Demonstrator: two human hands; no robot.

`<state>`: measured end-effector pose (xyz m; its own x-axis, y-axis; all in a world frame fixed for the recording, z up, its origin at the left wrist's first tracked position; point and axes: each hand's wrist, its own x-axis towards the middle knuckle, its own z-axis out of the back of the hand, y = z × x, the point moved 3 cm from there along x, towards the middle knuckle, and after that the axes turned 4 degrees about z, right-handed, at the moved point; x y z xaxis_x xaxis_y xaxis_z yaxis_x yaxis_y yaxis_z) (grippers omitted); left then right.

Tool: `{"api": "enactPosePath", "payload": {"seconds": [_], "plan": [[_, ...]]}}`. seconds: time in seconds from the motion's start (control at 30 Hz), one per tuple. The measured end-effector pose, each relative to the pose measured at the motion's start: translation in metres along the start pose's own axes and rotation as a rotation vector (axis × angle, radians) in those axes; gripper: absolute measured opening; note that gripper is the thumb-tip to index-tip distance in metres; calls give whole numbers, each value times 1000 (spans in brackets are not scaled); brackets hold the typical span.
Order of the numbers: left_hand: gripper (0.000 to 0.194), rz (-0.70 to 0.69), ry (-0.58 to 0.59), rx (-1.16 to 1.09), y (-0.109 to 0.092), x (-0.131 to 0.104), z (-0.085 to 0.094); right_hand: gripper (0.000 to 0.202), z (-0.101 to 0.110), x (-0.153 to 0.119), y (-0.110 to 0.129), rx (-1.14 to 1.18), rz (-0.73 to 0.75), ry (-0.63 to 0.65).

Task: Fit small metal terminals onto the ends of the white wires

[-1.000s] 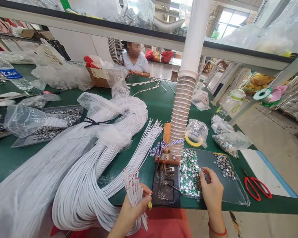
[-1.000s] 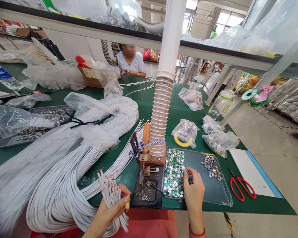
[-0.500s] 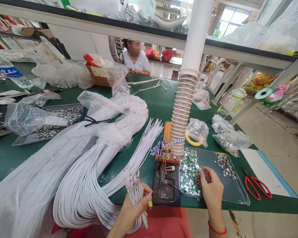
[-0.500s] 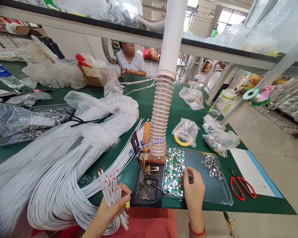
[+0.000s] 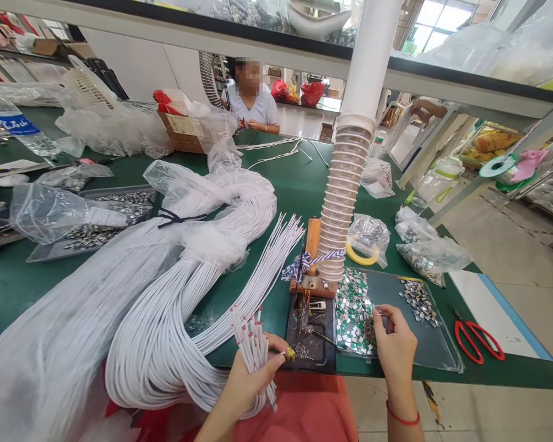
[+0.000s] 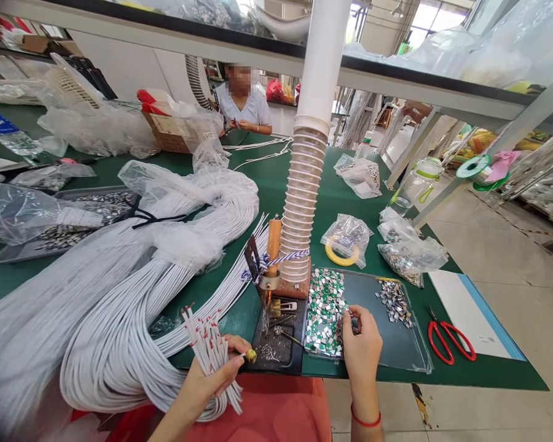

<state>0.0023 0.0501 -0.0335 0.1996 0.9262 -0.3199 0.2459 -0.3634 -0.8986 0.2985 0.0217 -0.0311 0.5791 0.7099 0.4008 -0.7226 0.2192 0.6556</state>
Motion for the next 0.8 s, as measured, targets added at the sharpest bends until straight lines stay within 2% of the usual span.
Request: {"api": "enactPosePath", "payload": {"seconds": [0.33,0.57,0.8], "plan": [[31,-88,46,35,6,7,6,57,1,1,1,-34,4,16],[36,-43,43,14,10,5,6,59,1,2,4,-45,26,1],[28,-28,41,-27,3,1,3,56,1,1,2,-33,51,4]]}}
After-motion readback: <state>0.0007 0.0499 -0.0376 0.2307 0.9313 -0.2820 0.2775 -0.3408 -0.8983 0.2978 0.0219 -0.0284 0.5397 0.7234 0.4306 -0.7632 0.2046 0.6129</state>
